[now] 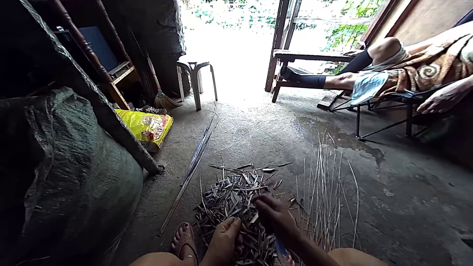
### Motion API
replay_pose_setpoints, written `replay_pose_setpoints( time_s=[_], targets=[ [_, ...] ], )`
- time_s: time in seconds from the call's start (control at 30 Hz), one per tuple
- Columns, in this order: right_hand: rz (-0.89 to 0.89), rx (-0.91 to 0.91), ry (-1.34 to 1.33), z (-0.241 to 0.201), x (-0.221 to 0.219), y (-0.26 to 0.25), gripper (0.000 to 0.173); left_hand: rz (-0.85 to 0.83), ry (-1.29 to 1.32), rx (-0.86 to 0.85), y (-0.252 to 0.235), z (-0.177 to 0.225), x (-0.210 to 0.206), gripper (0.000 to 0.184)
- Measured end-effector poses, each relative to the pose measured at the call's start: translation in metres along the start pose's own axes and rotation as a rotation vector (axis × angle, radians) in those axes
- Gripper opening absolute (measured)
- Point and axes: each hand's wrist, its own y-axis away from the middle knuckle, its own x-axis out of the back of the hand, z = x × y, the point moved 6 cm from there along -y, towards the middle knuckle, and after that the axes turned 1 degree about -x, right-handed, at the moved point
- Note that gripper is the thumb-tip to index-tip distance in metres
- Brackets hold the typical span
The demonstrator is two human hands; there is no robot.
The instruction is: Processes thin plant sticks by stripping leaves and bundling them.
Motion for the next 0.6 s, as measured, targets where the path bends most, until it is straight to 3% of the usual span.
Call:
replay_pose_setpoints(
  time_s=[0.2,0.37,0.47,0.6],
  targets=[
    [-0.118,-0.098,0.014,0.011,-0.025,0.005,0.009,-0.03,-0.026,0.023,0.0,-0.002,-0.009,0.028],
    [-0.004,-0.094,0.05,0.005,-0.009,-0.004,0.013,-0.115,-0.173,0.048,0.006,-0.004,-0.014,0.026],
    [0.067,-0.079,0.091,0.005,0.008,-0.009,0.015,-0.077,-0.163,0.059,0.01,-0.007,-0.013,0.026],
    [-0.071,-0.132,-0.02,0.009,-0.002,0.002,0.035,0.057,-0.079,-0.008,0.007,-0.002,-0.004,0.025]
  ],
)
